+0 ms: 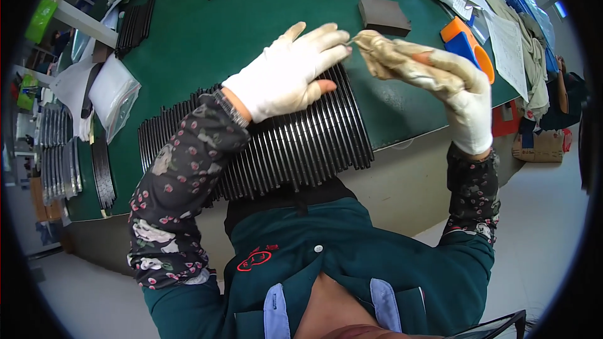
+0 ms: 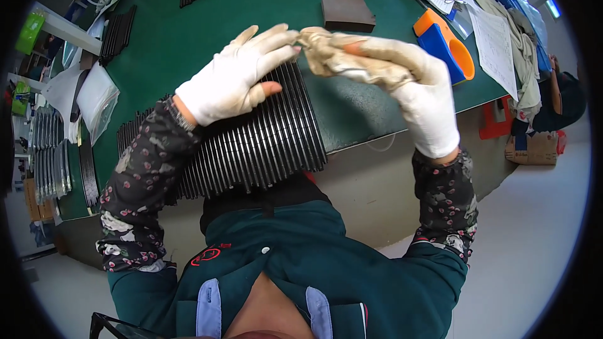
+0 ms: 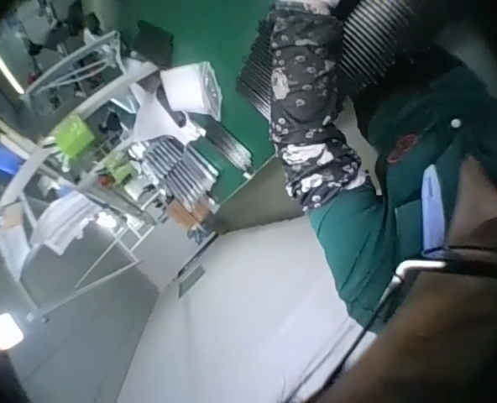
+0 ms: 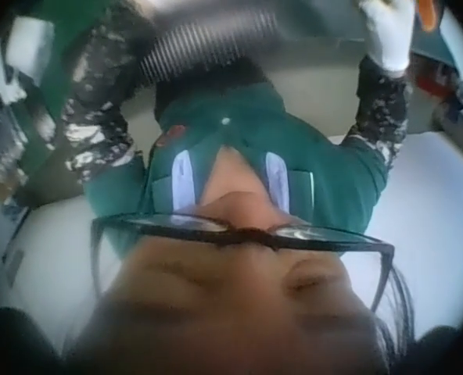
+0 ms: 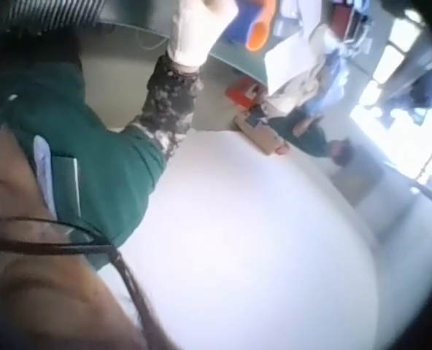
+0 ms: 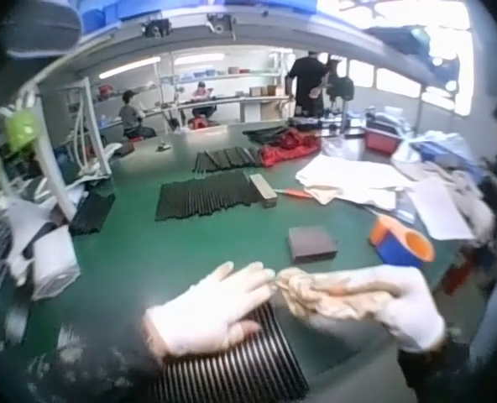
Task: Wiping down and cleaning long black cylindrical rods at a manufacturing workbench.
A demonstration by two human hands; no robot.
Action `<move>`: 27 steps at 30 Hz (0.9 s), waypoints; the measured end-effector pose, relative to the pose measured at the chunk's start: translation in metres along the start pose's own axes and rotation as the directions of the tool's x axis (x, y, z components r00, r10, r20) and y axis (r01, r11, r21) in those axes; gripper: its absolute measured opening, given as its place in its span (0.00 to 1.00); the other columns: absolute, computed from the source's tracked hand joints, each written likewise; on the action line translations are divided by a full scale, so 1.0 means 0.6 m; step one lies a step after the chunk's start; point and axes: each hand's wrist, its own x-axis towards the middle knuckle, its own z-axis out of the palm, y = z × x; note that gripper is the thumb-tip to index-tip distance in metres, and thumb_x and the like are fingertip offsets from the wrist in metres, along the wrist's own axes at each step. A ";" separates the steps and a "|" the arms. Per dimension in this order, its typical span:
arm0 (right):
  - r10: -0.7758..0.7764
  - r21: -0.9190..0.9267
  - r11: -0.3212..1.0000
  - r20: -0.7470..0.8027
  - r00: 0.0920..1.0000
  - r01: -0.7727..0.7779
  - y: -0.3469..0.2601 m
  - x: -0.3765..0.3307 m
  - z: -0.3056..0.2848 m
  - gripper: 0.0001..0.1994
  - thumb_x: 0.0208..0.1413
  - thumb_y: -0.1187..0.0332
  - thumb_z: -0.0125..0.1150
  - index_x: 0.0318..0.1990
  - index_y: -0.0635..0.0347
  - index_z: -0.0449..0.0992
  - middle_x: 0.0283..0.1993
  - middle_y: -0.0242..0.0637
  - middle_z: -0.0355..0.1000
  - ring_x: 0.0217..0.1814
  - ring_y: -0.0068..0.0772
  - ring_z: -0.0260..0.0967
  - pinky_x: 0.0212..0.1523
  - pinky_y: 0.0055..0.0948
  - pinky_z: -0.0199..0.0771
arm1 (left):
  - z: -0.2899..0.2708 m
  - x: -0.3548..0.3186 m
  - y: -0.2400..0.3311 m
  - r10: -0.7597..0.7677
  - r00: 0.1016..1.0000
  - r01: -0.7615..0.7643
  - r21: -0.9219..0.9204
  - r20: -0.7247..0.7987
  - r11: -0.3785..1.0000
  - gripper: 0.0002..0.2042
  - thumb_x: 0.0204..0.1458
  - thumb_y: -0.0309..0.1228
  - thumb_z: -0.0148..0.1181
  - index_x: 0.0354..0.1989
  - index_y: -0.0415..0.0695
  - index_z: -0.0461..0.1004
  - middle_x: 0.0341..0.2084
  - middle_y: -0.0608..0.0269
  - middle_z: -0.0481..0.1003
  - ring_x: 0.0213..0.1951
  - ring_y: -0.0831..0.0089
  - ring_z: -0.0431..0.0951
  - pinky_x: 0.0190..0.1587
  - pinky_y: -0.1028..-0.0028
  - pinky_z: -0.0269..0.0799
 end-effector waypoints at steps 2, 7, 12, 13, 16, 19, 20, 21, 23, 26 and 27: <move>-0.151 0.023 0.988 0.108 0.983 0.150 0.028 0.021 0.040 0.14 0.53 0.77 0.51 0.47 0.68 0.75 0.51 0.45 0.74 0.52 0.37 0.74 0.53 0.30 0.72 | 0.031 0.006 -0.015 -0.044 0.999 0.044 0.014 0.029 0.999 0.26 0.58 0.45 0.48 0.61 0.45 0.61 0.65 0.53 0.56 0.68 0.56 0.53 0.66 0.49 0.48; -0.275 0.034 0.941 0.654 0.704 0.336 0.088 -0.008 0.095 0.15 0.58 0.62 0.55 0.48 0.62 0.75 0.54 0.43 0.72 0.59 0.42 0.68 0.61 0.37 0.64 | 0.038 0.013 -0.010 -0.103 0.969 0.070 0.150 0.225 0.986 0.27 0.58 0.46 0.46 0.64 0.47 0.59 0.66 0.56 0.56 0.68 0.56 0.51 0.67 0.52 0.47; -0.440 0.522 0.853 0.701 0.562 0.017 0.042 -0.019 0.076 0.16 0.61 0.63 0.50 0.48 0.65 0.74 0.52 0.45 0.71 0.53 0.42 0.72 0.54 0.38 0.71 | 0.042 0.019 -0.005 -0.089 0.980 0.066 0.131 0.180 0.989 0.26 0.58 0.42 0.48 0.63 0.47 0.59 0.65 0.57 0.57 0.68 0.58 0.53 0.67 0.51 0.49; -0.367 0.393 0.908 0.586 0.723 0.143 0.031 -0.006 0.072 0.14 0.60 0.63 0.50 0.46 0.61 0.76 0.50 0.48 0.73 0.53 0.49 0.72 0.53 0.41 0.72 | 0.041 0.019 -0.007 -0.085 0.980 0.063 0.127 0.178 0.990 0.26 0.58 0.42 0.48 0.63 0.47 0.59 0.65 0.57 0.57 0.68 0.58 0.53 0.67 0.51 0.49; -0.160 -0.154 0.948 0.532 0.832 0.280 0.059 0.033 0.062 0.14 0.50 0.72 0.56 0.46 0.57 0.76 0.50 0.50 0.73 0.53 0.54 0.71 0.52 0.42 0.72 | 0.043 0.018 -0.008 -0.088 0.970 0.041 0.204 0.226 0.978 0.25 0.58 0.42 0.49 0.63 0.47 0.59 0.64 0.57 0.57 0.68 0.58 0.53 0.67 0.52 0.49; -0.139 -0.125 0.936 0.726 0.674 0.329 0.035 -0.013 0.105 0.18 0.40 0.79 0.57 0.43 0.58 0.75 0.49 0.42 0.73 0.52 0.43 0.71 0.54 0.36 0.71 | 0.049 0.016 -0.006 -0.090 0.981 0.072 0.110 0.170 0.991 0.24 0.59 0.43 0.47 0.62 0.46 0.60 0.64 0.56 0.58 0.67 0.60 0.54 0.66 0.51 0.51; -0.044 -0.024 0.995 0.787 0.616 0.101 0.011 -0.030 0.097 0.17 0.39 0.79 0.57 0.41 0.58 0.76 0.47 0.41 0.74 0.50 0.42 0.72 0.53 0.37 0.71 | 0.042 0.013 0.000 -0.114 0.979 0.094 0.122 0.170 0.988 0.24 0.59 0.43 0.47 0.62 0.46 0.60 0.64 0.56 0.58 0.67 0.60 0.54 0.66 0.51 0.51; -0.093 0.022 0.991 0.828 0.553 0.133 0.007 -0.040 0.091 0.16 0.40 0.78 0.57 0.40 0.58 0.77 0.44 0.41 0.75 0.48 0.41 0.73 0.52 0.36 0.72 | 0.044 0.017 0.002 -0.098 0.982 0.078 0.130 0.159 0.989 0.24 0.60 0.43 0.46 0.62 0.46 0.60 0.64 0.56 0.58 0.67 0.60 0.54 0.66 0.51 0.51; -0.162 0.139 0.987 0.870 0.466 0.084 -0.006 -0.020 0.079 0.12 0.45 0.75 0.57 0.39 0.59 0.79 0.41 0.38 0.77 0.44 0.41 0.75 0.49 0.35 0.74 | 0.045 0.015 0.000 -0.085 0.985 0.065 0.137 0.149 0.988 0.25 0.60 0.45 0.46 0.63 0.46 0.60 0.64 0.56 0.58 0.67 0.59 0.54 0.66 0.51 0.51; -0.119 0.033 0.993 0.452 0.884 0.117 -0.015 0.017 0.084 0.15 0.47 0.72 0.58 0.44 0.59 0.78 0.48 0.43 0.75 0.46 0.46 0.75 0.52 0.37 0.73 | 0.054 0.008 -0.014 -0.068 0.990 0.047 0.163 0.127 0.986 0.26 0.59 0.46 0.47 0.62 0.46 0.61 0.64 0.57 0.58 0.67 0.59 0.54 0.66 0.51 0.51; -0.372 -0.106 0.888 0.408 0.834 0.448 0.027 0.032 0.106 0.17 0.44 0.73 0.59 0.45 0.61 0.77 0.50 0.46 0.74 0.48 0.48 0.74 0.52 0.36 0.73 | 0.057 0.012 -0.017 -0.043 0.990 0.009 0.240 0.134 0.971 0.26 0.58 0.46 0.48 0.62 0.47 0.61 0.64 0.57 0.58 0.67 0.60 0.54 0.66 0.52 0.51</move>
